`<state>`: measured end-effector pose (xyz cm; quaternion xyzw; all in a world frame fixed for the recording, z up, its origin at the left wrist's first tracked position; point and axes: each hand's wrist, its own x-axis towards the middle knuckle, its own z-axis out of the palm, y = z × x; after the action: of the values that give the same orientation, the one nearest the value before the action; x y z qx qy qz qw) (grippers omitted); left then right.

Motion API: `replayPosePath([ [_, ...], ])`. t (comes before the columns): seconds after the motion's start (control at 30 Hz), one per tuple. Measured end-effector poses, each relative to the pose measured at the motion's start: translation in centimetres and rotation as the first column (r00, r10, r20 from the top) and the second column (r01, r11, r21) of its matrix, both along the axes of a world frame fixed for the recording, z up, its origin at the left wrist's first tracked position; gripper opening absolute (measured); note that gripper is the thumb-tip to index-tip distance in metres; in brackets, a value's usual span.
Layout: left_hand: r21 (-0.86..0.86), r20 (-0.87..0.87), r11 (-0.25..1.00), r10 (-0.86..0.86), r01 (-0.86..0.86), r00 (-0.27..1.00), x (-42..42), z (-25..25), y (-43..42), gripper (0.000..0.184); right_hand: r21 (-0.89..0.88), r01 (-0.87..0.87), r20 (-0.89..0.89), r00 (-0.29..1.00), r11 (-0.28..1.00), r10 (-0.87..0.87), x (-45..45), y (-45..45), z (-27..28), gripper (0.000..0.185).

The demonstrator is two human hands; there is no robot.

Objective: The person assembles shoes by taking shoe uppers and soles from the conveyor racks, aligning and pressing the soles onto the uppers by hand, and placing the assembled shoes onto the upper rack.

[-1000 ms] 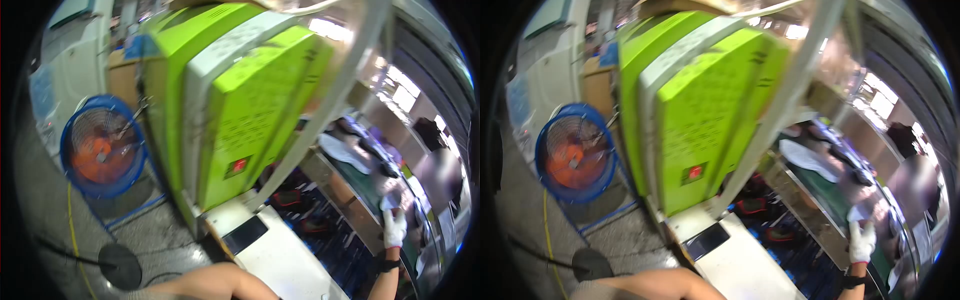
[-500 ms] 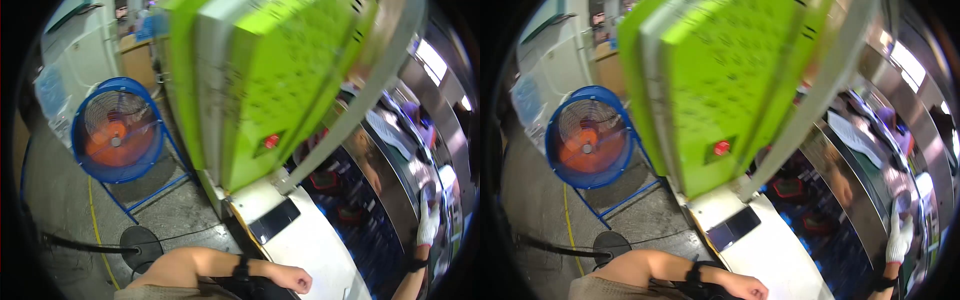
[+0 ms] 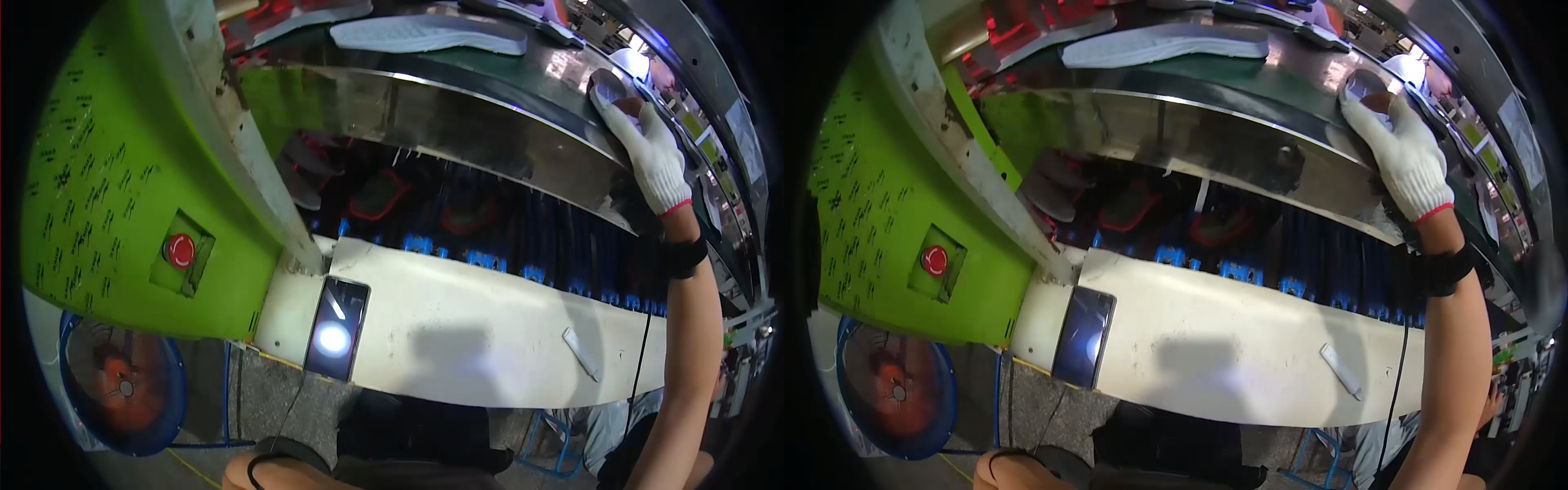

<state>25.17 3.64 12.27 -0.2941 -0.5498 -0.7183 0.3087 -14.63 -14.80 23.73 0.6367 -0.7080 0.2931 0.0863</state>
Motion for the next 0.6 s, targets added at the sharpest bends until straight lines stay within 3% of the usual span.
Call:
replayPosePath([
  [0.03, -0.005, 0.002, 1.000, -0.005, 0.005, 1.000, -0.3, 0.0, -0.2, 0.021, -0.013, 0.010, -0.043, 0.999, 1.000, -0.011, -0.7, -0.4, 0.1, 0.073],
  [0.1, -0.042, 0.242, 0.997, -0.052, 0.064, 0.969, 0.9, -1.8, 1.4, 0.016, 0.019, 0.035, -0.004, 0.999, 0.999, -0.035, 0.0, 0.4, 0.2, 0.074],
  [0.13, -0.036, 0.242, 0.997, -0.064, 0.075, 0.968, 1.2, -2.4, 1.7, 0.016, 0.038, 0.044, 0.013, 0.999, 0.998, -0.044, 0.0, 0.4, 0.2, 0.075],
  [0.2, -0.157, 0.375, 0.987, 0.095, -0.037, 0.922, 1.5, -3.6, 2.6, 0.017, 0.052, 0.054, 0.016, 0.998, 0.997, -0.055, -0.1, 0.2, 0.2, 0.077],
  [0.23, -0.158, 0.370, 0.987, 0.093, -0.036, 0.924, 1.7, -3.8, 2.7, 0.017, 0.043, 0.056, 0.004, 0.998, 0.998, -0.056, -0.2, -0.1, 0.2, 0.078],
  [0.27, -0.267, 0.414, 0.959, 0.202, -0.094, 0.888, 1.8, -3.8, 2.9, 0.016, 0.008, 0.082, -0.075, 0.994, 0.997, -0.081, -0.2, -0.6, 0.3, 0.080],
  [0.3, -0.374, 0.449, 0.917, 0.308, -0.137, 0.839, 2.1, -3.8, 3.0, 0.016, 0.052, 0.113, -0.040, 0.993, 0.992, -0.111, 0.3, -0.2, 0.6, 0.082],
  [0.37, -0.432, 0.464, 0.892, 0.347, -0.134, 0.815, 2.8, -3.0, 3.2, 0.014, 0.053, 0.129, -0.080, 0.989, 0.990, -0.125, 0.4, -0.1, 0.8, 0.080],
  [0.43, -0.570, 0.369, 0.732, 0.635, -0.375, 0.679, 3.3, -2.5, 3.0, 0.013, 0.131, 0.089, 0.051, 0.994, 0.987, -0.096, 1.4, 0.7, 1.3, 0.079],
  [0.5, -0.656, 0.345, 0.677, 0.662, -0.334, 0.665, 3.2, -2.6, 2.3, 0.016, 0.070, 0.098, -0.025, 0.995, 0.993, -0.096, 0.6, 0.1, 0.8, 0.076],
  [0.57, -0.590, 0.489, 0.773, 0.573, -0.234, 0.657, 2.9, -5.9, 2.1, 0.024, 0.058, 0.097, -0.026, 0.995, 0.994, -0.095, 0.4, -0.1, 0.7, 0.072],
  [0.6, -0.580, 0.462, 0.768, 0.585, -0.272, 0.667, 2.8, -7.6, 2.5, 0.019, 0.076, 0.091, 0.011, 0.996, 0.993, -0.092, 0.7, 0.1, 1.0, 0.069],
])
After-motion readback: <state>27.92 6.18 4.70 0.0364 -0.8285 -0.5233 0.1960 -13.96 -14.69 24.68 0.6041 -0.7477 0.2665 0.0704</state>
